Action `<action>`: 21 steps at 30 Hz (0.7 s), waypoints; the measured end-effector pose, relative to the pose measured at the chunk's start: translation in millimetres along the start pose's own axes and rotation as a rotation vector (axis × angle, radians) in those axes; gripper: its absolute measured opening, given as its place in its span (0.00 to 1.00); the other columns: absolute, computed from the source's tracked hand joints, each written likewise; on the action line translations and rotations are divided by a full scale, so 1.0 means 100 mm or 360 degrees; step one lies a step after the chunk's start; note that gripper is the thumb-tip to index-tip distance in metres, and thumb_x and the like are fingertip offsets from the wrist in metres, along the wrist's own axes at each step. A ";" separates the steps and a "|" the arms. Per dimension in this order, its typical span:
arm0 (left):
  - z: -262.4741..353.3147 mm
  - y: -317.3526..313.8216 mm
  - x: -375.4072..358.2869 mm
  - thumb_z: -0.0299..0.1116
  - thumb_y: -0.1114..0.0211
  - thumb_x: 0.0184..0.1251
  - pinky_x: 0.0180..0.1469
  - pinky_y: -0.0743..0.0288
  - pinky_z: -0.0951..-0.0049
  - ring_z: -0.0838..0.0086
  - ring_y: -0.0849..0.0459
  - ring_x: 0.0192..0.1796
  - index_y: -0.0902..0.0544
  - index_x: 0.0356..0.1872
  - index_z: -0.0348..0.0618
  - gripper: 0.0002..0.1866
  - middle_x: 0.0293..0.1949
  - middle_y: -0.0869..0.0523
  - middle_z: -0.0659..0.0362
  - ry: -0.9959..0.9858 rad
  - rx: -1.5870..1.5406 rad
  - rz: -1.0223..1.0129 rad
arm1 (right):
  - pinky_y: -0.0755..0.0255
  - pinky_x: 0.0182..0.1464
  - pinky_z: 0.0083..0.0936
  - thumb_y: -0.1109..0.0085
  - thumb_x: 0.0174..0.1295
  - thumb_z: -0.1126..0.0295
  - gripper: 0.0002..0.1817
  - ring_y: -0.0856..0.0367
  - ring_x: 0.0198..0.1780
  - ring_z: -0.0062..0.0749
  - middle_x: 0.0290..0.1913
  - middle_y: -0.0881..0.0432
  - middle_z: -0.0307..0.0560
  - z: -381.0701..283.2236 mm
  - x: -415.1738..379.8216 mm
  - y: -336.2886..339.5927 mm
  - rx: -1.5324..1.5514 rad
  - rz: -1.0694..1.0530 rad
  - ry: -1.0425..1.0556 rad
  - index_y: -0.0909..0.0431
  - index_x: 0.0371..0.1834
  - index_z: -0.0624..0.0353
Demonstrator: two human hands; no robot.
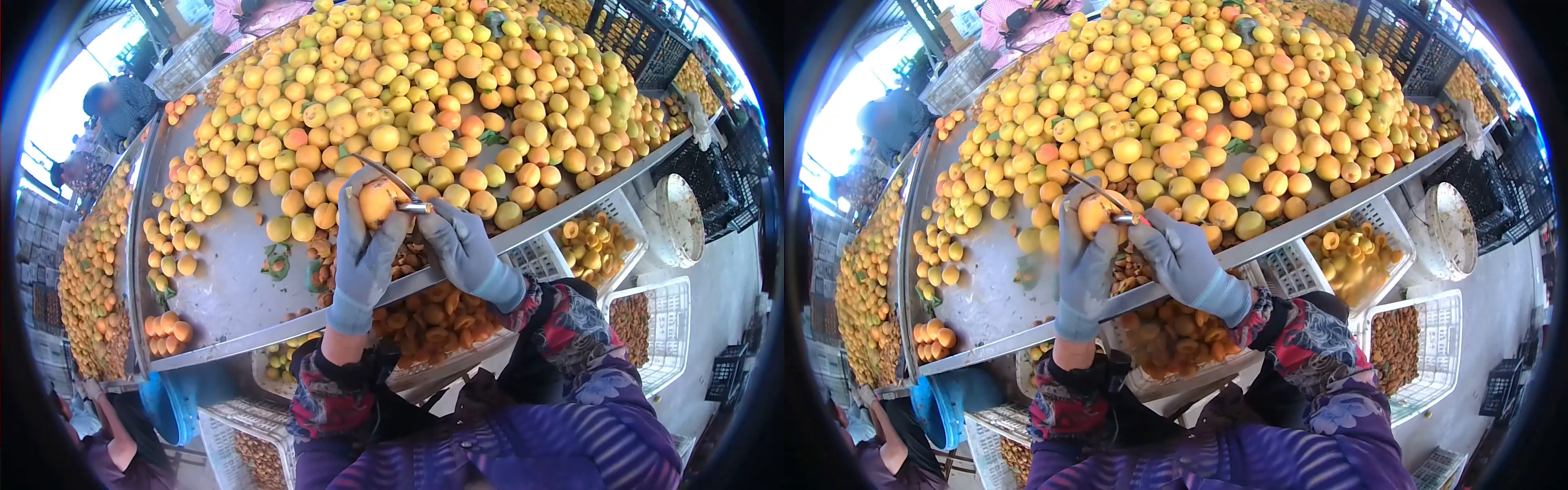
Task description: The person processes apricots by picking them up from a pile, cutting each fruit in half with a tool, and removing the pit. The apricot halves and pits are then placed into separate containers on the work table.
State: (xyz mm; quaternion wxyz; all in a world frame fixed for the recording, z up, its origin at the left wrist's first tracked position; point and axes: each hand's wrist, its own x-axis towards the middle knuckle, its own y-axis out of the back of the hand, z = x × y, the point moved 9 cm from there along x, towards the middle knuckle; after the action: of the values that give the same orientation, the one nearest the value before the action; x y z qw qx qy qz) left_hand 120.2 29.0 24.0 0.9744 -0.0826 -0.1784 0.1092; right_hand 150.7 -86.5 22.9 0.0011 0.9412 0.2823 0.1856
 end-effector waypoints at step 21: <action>0.03 0.26 -0.03 0.27 0.42 0.70 0.51 0.27 0.79 0.78 0.26 0.50 0.36 0.62 0.36 0.22 0.54 0.29 0.56 -0.0206 0.0448 0.0425 | 0.32 0.23 0.33 0.43 0.63 0.54 0.16 0.21 0.24 0.38 0.25 0.23 0.44 0.10 0.31 0.17 -0.2072 0.0342 0.0284 0.30 0.36 0.55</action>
State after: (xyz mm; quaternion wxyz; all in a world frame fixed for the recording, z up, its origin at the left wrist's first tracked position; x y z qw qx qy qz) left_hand 111.0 53.8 20.7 0.9397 0.0385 -0.2111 0.2663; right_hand 186.8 -83.4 25.8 0.5273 0.7524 0.0163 0.3945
